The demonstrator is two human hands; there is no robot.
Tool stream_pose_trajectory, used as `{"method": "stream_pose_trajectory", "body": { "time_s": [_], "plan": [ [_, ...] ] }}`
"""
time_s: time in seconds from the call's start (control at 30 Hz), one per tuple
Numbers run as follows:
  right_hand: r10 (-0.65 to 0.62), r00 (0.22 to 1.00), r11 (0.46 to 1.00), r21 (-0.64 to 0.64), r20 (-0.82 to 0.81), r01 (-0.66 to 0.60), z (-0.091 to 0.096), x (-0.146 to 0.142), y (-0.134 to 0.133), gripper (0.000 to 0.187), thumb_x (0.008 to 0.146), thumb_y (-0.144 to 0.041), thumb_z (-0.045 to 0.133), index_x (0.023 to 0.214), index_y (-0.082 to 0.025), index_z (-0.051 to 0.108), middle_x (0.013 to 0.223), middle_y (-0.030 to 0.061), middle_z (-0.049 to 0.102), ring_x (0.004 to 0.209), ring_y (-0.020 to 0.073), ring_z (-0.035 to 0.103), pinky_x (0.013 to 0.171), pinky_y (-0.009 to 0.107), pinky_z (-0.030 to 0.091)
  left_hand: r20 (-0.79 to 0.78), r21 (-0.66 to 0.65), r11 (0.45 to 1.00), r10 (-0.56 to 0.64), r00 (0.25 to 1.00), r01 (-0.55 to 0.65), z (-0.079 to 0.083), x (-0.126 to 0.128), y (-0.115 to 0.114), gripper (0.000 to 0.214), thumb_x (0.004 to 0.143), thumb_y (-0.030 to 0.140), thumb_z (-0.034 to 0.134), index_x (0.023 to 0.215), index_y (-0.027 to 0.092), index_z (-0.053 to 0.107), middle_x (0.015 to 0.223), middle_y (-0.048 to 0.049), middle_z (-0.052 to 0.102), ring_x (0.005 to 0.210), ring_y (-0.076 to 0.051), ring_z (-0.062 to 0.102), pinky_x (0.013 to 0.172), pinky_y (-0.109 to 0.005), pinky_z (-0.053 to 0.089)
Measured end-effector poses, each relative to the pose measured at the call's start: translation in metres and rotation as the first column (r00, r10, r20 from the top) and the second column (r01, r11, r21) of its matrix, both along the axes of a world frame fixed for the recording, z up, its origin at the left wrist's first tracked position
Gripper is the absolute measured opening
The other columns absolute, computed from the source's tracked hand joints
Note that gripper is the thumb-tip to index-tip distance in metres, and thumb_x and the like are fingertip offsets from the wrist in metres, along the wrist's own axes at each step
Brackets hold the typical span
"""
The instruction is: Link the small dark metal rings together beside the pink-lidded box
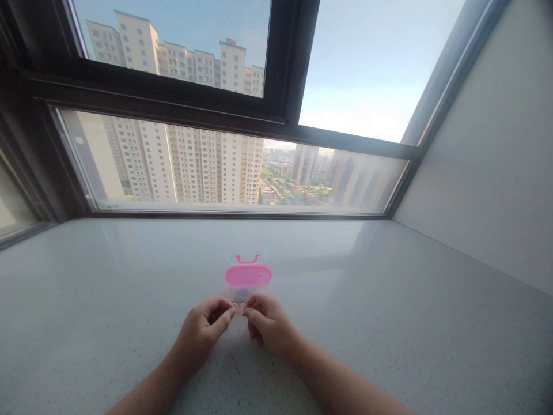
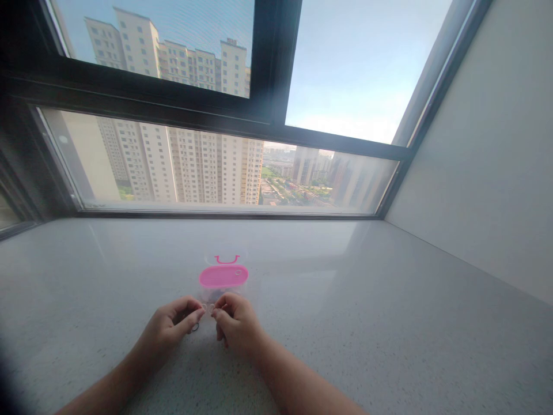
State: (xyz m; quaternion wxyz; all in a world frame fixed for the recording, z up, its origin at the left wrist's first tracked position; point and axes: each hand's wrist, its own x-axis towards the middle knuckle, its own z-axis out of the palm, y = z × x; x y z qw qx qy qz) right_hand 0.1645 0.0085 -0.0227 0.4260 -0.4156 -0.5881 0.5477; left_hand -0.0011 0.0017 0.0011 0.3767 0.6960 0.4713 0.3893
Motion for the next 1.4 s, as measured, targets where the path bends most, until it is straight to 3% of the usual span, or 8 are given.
{"method": "stream_pose_trajectory", "body": {
  "time_s": [1.4],
  "plan": [
    [0.005, 1.0, 1.0, -0.016, -0.003, -0.005, 0.0012, 0.0003, -0.0011, 0.008, 0.075, -0.024, 0.051, 0.075, -0.016, 0.05, 0.04, -0.0091, 0.044, 0.028, 0.0048, 0.033, 0.031, 0.016, 0.024, 0.004, -0.006, 1.0, -0.004, 1.0, 0.005, 0.0014, 0.0005, 0.0014, 0.024, 0.078, 0.034, 0.051, 0.064, 0.016, 0.058, 0.055, 0.0035, 0.048, 0.056, -0.014, 0.047, 0.054, -0.022, 0.036]
  ]
}}
